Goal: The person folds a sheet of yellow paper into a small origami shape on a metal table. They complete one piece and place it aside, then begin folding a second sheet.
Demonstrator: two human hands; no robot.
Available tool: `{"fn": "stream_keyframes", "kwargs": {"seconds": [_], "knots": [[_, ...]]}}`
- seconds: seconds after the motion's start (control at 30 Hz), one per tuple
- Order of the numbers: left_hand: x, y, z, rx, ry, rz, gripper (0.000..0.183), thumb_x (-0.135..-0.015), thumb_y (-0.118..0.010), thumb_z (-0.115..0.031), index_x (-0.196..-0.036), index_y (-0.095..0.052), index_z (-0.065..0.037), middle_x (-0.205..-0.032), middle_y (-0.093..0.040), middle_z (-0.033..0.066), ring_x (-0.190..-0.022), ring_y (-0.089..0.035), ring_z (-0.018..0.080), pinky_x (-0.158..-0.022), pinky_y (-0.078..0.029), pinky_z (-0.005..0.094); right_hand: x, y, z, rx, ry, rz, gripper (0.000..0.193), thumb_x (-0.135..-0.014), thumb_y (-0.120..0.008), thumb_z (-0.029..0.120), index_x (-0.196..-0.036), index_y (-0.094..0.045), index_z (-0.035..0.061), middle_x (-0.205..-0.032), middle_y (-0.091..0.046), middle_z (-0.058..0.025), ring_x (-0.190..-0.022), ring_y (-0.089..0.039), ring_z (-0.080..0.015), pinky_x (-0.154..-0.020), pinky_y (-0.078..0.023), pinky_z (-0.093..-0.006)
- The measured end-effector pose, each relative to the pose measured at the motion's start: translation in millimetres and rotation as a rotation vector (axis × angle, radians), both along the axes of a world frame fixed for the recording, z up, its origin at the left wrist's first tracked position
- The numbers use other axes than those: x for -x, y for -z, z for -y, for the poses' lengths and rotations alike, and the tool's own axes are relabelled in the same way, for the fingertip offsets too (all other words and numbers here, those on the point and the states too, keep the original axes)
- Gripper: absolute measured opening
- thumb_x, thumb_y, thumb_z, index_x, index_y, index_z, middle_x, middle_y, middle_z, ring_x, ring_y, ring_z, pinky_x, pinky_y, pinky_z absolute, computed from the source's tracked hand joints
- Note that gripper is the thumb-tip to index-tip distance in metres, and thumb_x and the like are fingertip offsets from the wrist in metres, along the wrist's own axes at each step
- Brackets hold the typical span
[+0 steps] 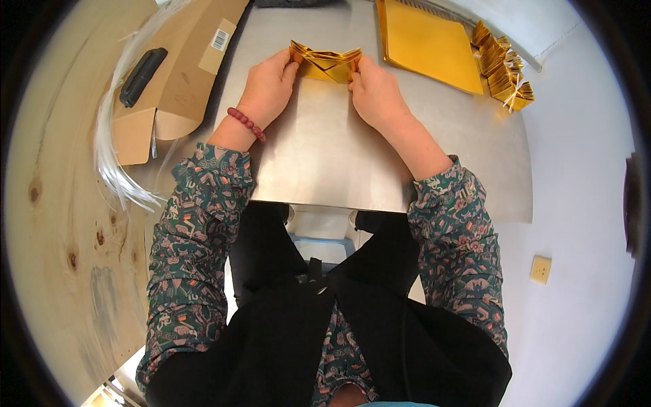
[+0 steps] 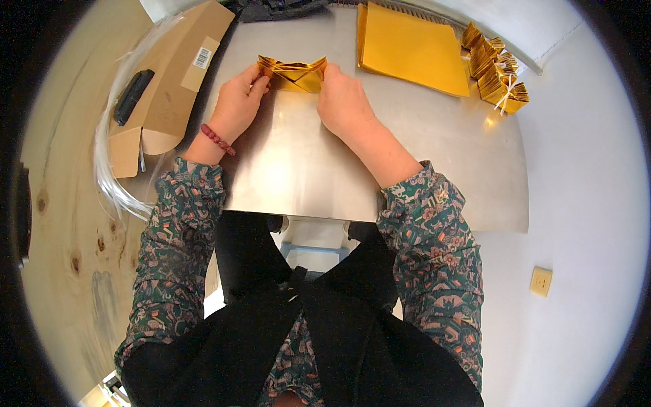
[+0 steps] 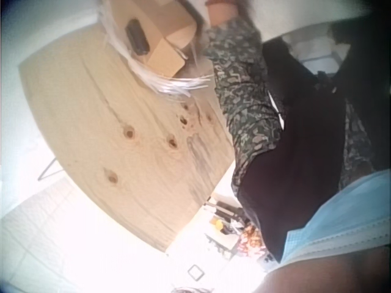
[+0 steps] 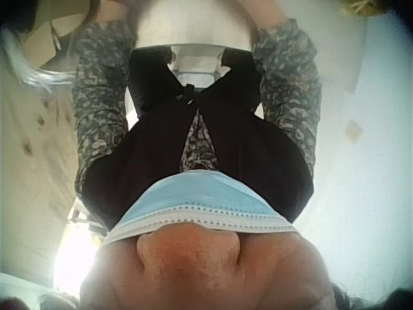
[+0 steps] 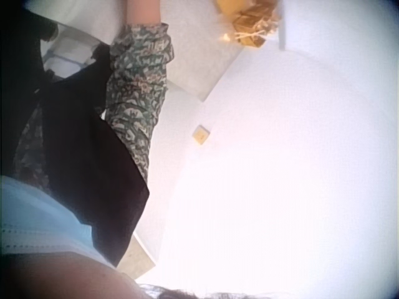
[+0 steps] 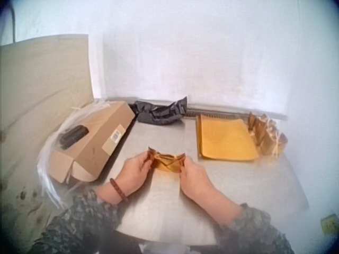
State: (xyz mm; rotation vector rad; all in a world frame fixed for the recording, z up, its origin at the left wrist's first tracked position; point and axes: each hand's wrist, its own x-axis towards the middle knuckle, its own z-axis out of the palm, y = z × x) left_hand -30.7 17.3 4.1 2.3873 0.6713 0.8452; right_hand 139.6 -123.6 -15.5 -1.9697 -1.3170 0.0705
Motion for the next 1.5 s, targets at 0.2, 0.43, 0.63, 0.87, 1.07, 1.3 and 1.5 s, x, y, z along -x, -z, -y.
{"fn": "stream_keyframes", "kwargs": {"seconds": [0.2, 0.43, 0.63, 0.87, 1.07, 1.3, 1.5], "knots": [[7, -7, -1, -0.064, -0.01, -0.027, 0.02, -0.101, -0.06, -0.015, -0.111, -0.069, -0.001, -0.098, -0.072, 0.0222, -0.09, -0.069, 0.0406, -0.079, -0.055, 0.0438, 0, -5, 3, -0.041, -0.058, -0.061, 0.02, -0.103, -0.057, 0.018, -0.107, -0.059, -0.0012, -0.09, -0.071, -0.0202, -0.084, -0.068, -0.0385, -0.077, -0.053, -0.0442], [11, -4, -13, 0.339, 0.054, -0.03, 0.024, -0.105, -0.061, -0.017, -0.12, -0.071, -0.001, -0.086, -0.075, 0.007, -0.071, -0.067, 0.009, -0.063, -0.054, 0.0241, -6, -9, 8, -0.15, -0.143, 0.061, 0.02, -0.099, -0.064, 0.019, -0.099, -0.068, -0.0006, -0.098, -0.068, -0.0214, -0.092, -0.064, -0.0429, -0.082, -0.053, -0.0461], [-1, -2, -8, 0.505, 0.166, 0.158, 0.033, -0.102, -0.067, -0.026, -0.121, -0.067, 0.001, -0.102, -0.073, 0.0096, -0.081, -0.074, 0.0147, -0.07, -0.06, 0.0268, -10, -10, 6, -0.138, -0.146, 0.089, 0.02, -0.098, -0.064, 0.019, -0.101, -0.071, -0.0002, -0.096, -0.067, -0.0207, -0.09, -0.065, -0.0409, -0.082, -0.053, -0.0458], [-8, -7, -18, 0.74, 0.211, 0.145, 0.035, -0.103, -0.069, -0.035, -0.118, -0.067, -0.004, -0.104, -0.072, 0.0082, -0.084, -0.072, 0.0127, -0.071, -0.059, 0.0246, -13, -11, 5, -0.118, -0.145, 0.065, 0.022, -0.097, -0.066, 0.022, -0.103, -0.072, 0.0016, -0.094, -0.068, -0.0209, -0.088, -0.066, -0.0408, -0.081, -0.054, -0.046], [-5, -3, -16, 0.685, 0.3, 0.153, 0.028, -0.102, -0.07, -0.028, -0.117, -0.069, -0.005, -0.098, -0.072, 0.0036, -0.082, -0.069, 0.0086, -0.072, -0.056, 0.0214, -17, -11, 5, -0.103, -0.147, 0.015, 0.023, -0.098, -0.066, 0.023, -0.105, -0.073, 0.0028, -0.094, -0.068, -0.0207, -0.087, -0.066, -0.0394, -0.08, -0.054, -0.0448], [0, -12, -14, 0.713, 0.241, 0.098, 0.024, -0.099, -0.075, -0.025, -0.114, -0.073, -0.006, -0.093, -0.071, -0.0021, -0.07, -0.062, 0.003, -0.064, -0.048, 0.0182, -15, -14, 7, -0.139, -0.196, -0.072, 0.025, -0.097, -0.069, 0.025, -0.109, -0.073, 0.0035, -0.092, -0.071, -0.0105, -0.081, -0.066, -0.0243, -0.077, -0.053, -0.038], [14, -27, -5, 0.75, 0.335, 0.077, 0.025, -0.095, -0.079, -0.028, -0.106, -0.075, -0.006, -0.09, -0.072, -0.0003, -0.069, -0.064, 0.0051, -0.063, -0.05, 0.0192, -13, -14, 4, -0.342, -0.442, -0.565, 0.025, -0.1, -0.072, 0.028, -0.109, -0.073, 0.0048, -0.092, -0.067, 0.0043, -0.081, -0.055, -0.0043, -0.074, -0.048, -0.0232]]}}
